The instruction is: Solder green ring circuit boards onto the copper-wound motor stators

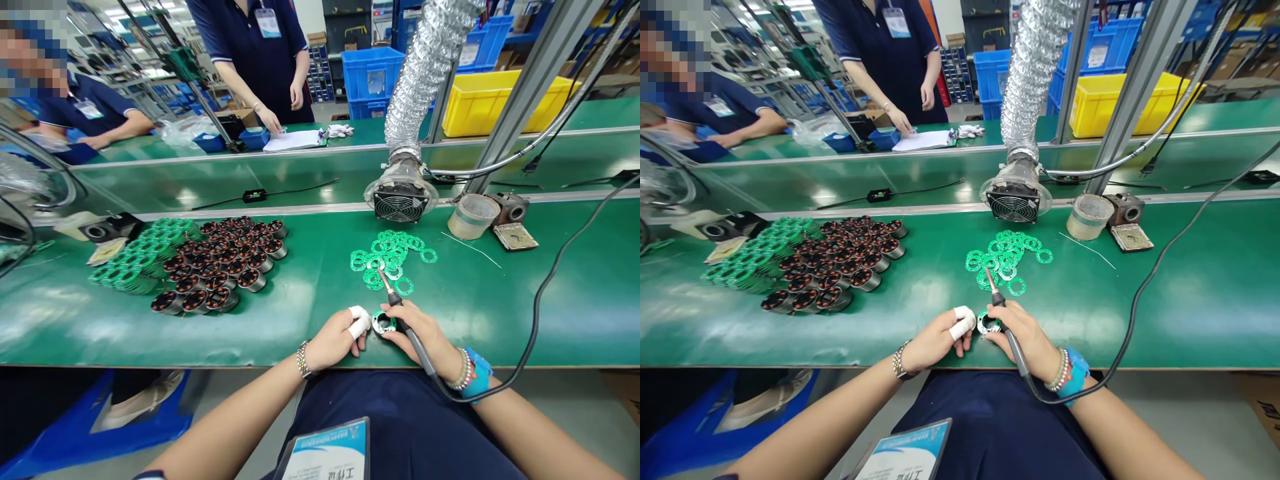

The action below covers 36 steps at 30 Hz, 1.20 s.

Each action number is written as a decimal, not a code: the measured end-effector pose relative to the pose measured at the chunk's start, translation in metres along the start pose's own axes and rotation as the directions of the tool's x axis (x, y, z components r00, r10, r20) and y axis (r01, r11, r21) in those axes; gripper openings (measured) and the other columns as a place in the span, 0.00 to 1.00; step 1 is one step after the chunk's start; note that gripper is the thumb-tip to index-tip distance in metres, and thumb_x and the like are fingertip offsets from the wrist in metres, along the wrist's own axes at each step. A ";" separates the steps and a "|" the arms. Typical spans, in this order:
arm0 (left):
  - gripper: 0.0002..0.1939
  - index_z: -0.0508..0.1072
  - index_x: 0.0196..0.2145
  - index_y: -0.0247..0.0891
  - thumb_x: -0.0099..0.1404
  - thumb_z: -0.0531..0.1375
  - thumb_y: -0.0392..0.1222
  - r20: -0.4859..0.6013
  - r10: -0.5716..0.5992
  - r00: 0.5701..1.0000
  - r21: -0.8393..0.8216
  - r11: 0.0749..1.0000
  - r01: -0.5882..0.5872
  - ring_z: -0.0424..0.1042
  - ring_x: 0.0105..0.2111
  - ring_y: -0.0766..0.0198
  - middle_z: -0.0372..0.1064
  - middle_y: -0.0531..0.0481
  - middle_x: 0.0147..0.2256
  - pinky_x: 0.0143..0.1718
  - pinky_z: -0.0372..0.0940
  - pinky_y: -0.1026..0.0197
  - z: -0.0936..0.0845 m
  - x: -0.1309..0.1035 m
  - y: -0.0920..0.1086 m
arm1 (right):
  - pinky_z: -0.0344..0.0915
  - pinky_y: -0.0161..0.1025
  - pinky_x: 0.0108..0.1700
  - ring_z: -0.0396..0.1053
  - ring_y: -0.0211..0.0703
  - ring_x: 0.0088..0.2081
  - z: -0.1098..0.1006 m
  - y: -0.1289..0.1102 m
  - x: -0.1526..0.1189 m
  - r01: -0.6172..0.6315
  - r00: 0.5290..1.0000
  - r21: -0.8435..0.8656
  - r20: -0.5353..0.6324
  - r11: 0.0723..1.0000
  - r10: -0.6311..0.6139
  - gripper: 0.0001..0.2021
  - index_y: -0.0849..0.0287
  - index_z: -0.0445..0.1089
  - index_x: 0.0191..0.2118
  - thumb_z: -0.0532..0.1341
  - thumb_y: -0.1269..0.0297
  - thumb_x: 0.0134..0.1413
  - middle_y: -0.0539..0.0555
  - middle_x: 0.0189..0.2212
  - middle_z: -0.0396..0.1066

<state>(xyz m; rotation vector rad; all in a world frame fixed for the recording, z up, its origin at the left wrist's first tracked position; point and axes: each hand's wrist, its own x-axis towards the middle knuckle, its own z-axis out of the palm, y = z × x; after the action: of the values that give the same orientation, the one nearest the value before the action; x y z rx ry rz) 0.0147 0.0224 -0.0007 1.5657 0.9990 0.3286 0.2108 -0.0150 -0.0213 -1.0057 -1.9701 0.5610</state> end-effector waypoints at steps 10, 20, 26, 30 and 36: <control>0.11 0.70 0.39 0.36 0.65 0.48 0.35 0.107 0.582 0.806 0.814 0.414 -0.407 0.70 0.34 0.63 0.71 0.44 0.38 0.34 0.66 0.63 -0.017 -0.004 -0.012 | 0.68 0.44 0.46 0.68 0.46 0.44 0.002 -0.001 -0.002 -0.055 0.998 0.001 -0.026 0.999 0.055 0.14 0.57 0.60 0.48 0.59 0.66 0.56 0.58 0.42 0.68; 0.10 0.60 0.22 0.37 0.58 0.49 0.41 0.003 -0.186 0.983 -0.274 0.945 0.179 0.61 0.15 0.69 0.58 0.55 0.16 0.15 0.58 0.68 0.003 0.008 0.005 | 0.67 0.44 0.46 0.67 0.47 0.44 0.004 -0.002 -0.003 -0.052 0.998 -0.014 -0.034 0.999 0.051 0.15 0.57 0.59 0.49 0.59 0.67 0.56 0.59 0.43 0.67; 0.11 0.71 0.38 0.36 0.57 0.59 0.42 -0.115 0.128 0.985 0.033 0.992 -0.125 0.70 0.30 0.64 0.72 0.47 0.33 0.30 0.66 0.63 -0.014 0.000 -0.009 | 0.67 0.43 0.44 0.66 0.45 0.43 0.005 0.000 -0.004 -0.045 0.998 0.014 -0.036 0.999 0.046 0.16 0.56 0.59 0.50 0.59 0.66 0.56 0.58 0.44 0.67; 0.08 0.75 0.33 0.38 0.60 0.57 0.41 -0.121 0.353 0.928 0.248 0.916 -0.316 0.71 0.35 0.63 0.73 0.47 0.34 0.39 0.65 0.61 -0.019 0.004 -0.014 | 0.67 0.42 0.44 0.66 0.45 0.42 0.005 0.000 -0.003 -0.038 0.998 0.016 -0.040 0.999 0.039 0.15 0.57 0.59 0.49 0.59 0.66 0.56 0.58 0.43 0.67; 0.06 0.71 0.26 0.35 0.59 0.56 0.38 -0.211 0.374 0.903 0.353 0.891 -0.287 0.67 0.26 0.67 0.69 0.50 0.26 0.30 0.63 0.65 -0.006 0.008 -0.010 | 0.67 0.42 0.44 0.66 0.44 0.41 0.005 -0.001 -0.002 -0.026 0.998 0.003 -0.049 1.000 0.026 0.14 0.57 0.60 0.48 0.59 0.68 0.56 0.58 0.42 0.67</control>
<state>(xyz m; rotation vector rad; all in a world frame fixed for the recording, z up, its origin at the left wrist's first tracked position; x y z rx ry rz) 0.0113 0.0315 -0.0108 2.0317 1.0251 0.6689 0.2066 -0.0171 -0.0246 -1.0354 -1.9153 0.5481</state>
